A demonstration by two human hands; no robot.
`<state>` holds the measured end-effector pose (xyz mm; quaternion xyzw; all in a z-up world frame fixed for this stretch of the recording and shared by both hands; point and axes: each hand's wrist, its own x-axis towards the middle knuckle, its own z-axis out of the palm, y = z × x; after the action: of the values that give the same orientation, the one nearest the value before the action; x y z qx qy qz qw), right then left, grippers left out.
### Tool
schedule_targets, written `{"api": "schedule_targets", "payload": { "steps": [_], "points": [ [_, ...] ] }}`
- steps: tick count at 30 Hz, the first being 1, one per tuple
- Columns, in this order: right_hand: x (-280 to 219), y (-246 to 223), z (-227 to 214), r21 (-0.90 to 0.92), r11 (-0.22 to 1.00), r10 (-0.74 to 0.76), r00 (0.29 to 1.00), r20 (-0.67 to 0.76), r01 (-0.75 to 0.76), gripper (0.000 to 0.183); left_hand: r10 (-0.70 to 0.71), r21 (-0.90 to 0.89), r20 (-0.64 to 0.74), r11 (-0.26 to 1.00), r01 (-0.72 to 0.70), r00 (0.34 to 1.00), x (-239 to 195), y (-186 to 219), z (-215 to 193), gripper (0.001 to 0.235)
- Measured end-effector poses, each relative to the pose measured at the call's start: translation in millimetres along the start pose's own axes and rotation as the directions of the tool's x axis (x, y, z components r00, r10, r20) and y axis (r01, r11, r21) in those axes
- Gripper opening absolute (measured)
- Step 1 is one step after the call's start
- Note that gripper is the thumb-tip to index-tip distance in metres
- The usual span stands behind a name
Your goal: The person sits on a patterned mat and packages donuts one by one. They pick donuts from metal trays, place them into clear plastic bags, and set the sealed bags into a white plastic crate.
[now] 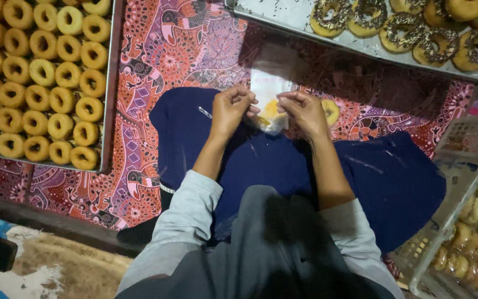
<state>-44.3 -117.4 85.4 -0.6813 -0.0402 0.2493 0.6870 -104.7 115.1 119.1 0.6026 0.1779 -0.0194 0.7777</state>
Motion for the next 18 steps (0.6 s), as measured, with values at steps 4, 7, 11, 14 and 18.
{"api": "schedule_targets", "payload": {
  "steps": [4,7,11,14,18],
  "points": [
    [1,-10,8,0.015,0.999,0.049,0.991,-0.125,-0.047,0.025,-0.012,0.019,0.012,1.000,0.011,1.000,1,-5,-6,0.015],
    [-2,-15,14,0.161,0.984,0.096,0.986,-0.136,-0.073,0.025,-0.004,-0.028,-0.016,1.000,0.004,1.000,2,-7,-7,0.017],
    [-12,-14,18,0.129,0.988,0.084,0.996,0.007,-0.084,0.026,-0.035,-0.078,-0.074,0.997,0.029,0.997,-2,-5,-1,0.017],
    [-5,-2,16,0.127,0.987,0.099,0.995,0.016,-0.100,0.024,0.006,-0.011,-0.130,1.000,-0.007,0.991,-6,4,3,0.018],
    [-4,33,8,0.205,0.955,0.232,0.970,-0.075,-0.212,0.021,0.173,0.215,-0.149,0.967,-0.138,0.974,-18,14,9,0.017]
  ]
}}
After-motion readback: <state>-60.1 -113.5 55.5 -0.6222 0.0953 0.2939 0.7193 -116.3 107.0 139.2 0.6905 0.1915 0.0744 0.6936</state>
